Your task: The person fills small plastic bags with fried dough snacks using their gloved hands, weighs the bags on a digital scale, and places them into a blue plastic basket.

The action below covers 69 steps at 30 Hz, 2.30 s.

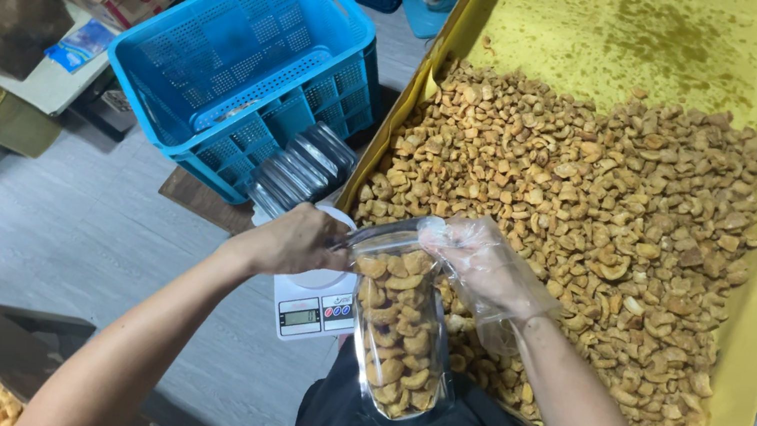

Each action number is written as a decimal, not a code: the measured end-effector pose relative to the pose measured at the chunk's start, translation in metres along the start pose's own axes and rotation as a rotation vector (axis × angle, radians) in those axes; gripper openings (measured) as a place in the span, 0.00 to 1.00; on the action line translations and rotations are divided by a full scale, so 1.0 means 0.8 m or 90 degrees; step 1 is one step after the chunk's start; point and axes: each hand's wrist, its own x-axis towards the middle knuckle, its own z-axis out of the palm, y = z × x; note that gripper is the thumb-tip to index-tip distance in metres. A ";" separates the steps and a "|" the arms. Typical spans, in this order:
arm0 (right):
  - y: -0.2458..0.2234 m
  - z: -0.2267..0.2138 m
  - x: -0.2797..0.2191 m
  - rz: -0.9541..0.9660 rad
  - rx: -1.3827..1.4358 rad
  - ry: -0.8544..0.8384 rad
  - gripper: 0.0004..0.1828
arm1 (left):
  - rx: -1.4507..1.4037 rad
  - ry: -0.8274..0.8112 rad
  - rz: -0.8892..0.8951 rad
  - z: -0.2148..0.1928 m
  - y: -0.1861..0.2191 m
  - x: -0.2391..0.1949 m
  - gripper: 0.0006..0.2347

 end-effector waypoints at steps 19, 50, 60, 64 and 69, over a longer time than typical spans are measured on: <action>-0.129 0.098 0.148 -0.039 0.286 -0.327 0.17 | -0.234 0.009 -0.072 -0.039 -0.133 -0.073 0.18; -0.009 0.312 0.769 0.108 -0.469 -0.169 0.18 | -0.196 0.270 -0.184 0.071 -0.720 0.308 0.21; 0.026 0.341 0.768 0.177 -0.418 -0.211 0.32 | -0.302 0.077 -0.230 0.061 -0.728 0.295 0.20; 0.007 0.315 0.745 -0.012 -0.349 -0.045 0.35 | -0.337 0.074 -0.271 0.018 -0.711 0.276 0.25; -0.004 0.249 0.670 -0.179 -0.012 0.215 0.17 | -0.463 0.374 -0.229 -0.029 -0.649 0.210 0.11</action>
